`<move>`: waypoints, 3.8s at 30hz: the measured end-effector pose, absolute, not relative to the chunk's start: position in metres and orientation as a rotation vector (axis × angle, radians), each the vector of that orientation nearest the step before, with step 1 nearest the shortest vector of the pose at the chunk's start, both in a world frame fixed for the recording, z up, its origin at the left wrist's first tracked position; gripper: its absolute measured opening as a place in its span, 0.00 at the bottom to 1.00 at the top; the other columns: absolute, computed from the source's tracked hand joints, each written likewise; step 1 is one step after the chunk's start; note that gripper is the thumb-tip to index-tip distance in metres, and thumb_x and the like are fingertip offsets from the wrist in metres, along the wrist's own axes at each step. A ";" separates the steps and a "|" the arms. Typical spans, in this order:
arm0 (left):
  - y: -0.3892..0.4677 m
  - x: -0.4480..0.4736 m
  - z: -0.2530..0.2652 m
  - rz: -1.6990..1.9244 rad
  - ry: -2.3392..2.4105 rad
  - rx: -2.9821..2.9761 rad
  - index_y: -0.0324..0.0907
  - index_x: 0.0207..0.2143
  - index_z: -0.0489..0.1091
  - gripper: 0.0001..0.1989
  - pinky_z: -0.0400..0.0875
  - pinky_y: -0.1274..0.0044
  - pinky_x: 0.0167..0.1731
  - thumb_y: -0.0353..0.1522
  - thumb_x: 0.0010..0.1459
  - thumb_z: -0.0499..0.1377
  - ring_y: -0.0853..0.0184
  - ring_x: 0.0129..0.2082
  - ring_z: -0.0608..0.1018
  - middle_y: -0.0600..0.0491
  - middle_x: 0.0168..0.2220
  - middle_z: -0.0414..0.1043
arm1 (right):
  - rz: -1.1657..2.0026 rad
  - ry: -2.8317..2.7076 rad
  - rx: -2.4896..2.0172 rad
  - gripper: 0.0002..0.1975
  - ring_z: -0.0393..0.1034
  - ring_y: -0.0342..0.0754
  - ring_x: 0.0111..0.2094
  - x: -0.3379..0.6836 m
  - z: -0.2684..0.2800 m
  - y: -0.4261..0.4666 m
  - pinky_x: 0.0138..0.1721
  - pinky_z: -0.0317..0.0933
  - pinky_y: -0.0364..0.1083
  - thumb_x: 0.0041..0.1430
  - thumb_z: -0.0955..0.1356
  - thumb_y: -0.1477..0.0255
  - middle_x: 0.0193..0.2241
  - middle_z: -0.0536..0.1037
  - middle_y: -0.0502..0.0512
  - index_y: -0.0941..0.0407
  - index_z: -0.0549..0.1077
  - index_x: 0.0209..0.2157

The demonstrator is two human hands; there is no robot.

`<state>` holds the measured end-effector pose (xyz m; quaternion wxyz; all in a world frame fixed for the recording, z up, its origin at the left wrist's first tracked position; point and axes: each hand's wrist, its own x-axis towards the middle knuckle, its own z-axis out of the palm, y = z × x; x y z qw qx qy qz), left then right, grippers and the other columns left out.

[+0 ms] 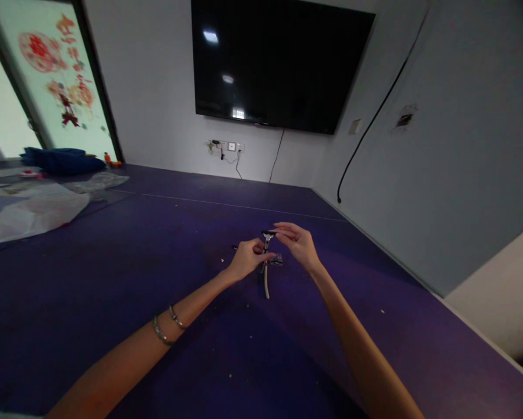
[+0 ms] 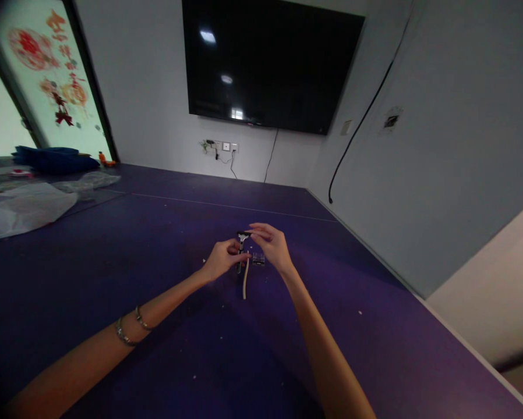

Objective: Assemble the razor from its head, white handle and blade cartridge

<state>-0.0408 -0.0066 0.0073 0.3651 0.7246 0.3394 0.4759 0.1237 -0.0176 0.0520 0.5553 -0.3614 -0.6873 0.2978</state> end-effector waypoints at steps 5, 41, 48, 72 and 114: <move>-0.007 -0.041 0.006 1.240 0.878 1.857 0.39 0.23 0.62 0.18 0.65 0.79 0.22 0.43 0.43 0.64 0.67 0.22 0.75 0.55 0.20 0.69 | 0.705 -1.626 -0.857 0.13 0.73 0.50 0.40 0.123 0.053 -0.019 0.46 0.62 0.51 0.50 0.68 0.68 0.36 0.79 0.57 0.55 0.72 0.39; -0.011 -0.038 0.012 1.252 0.881 1.845 0.39 0.22 0.61 0.17 0.64 0.79 0.21 0.42 0.45 0.62 0.68 0.20 0.74 0.55 0.18 0.69 | 0.651 -1.609 -0.814 0.09 0.73 0.49 0.38 0.118 0.053 -0.023 0.44 0.63 0.50 0.49 0.68 0.67 0.32 0.78 0.55 0.55 0.69 0.33; -0.014 -0.036 0.015 1.240 0.927 1.842 0.39 0.21 0.61 0.15 0.62 0.80 0.19 0.41 0.46 0.61 0.69 0.18 0.72 0.56 0.17 0.67 | 0.655 -1.612 -0.822 0.09 0.74 0.50 0.37 0.119 0.053 -0.023 0.44 0.63 0.50 0.48 0.69 0.66 0.32 0.78 0.55 0.55 0.68 0.30; -0.016 -0.037 0.020 1.307 0.986 2.032 0.39 0.17 0.62 0.16 0.55 0.81 0.18 0.40 0.49 0.59 0.74 0.16 0.65 0.57 0.15 0.64 | 0.666 -1.549 -0.801 0.09 0.74 0.51 0.39 0.113 0.055 -0.026 0.44 0.63 0.50 0.48 0.69 0.66 0.29 0.78 0.53 0.54 0.65 0.28; 0.010 -0.058 0.038 1.261 0.814 1.435 0.35 0.35 0.70 0.12 0.70 0.75 0.35 0.36 0.51 0.60 0.62 0.40 0.76 0.43 0.41 0.75 | 0.886 -1.663 -1.190 0.15 0.65 0.42 0.25 0.109 0.031 -0.009 0.25 0.56 0.40 0.49 0.65 0.61 0.25 0.74 0.52 0.59 0.73 0.32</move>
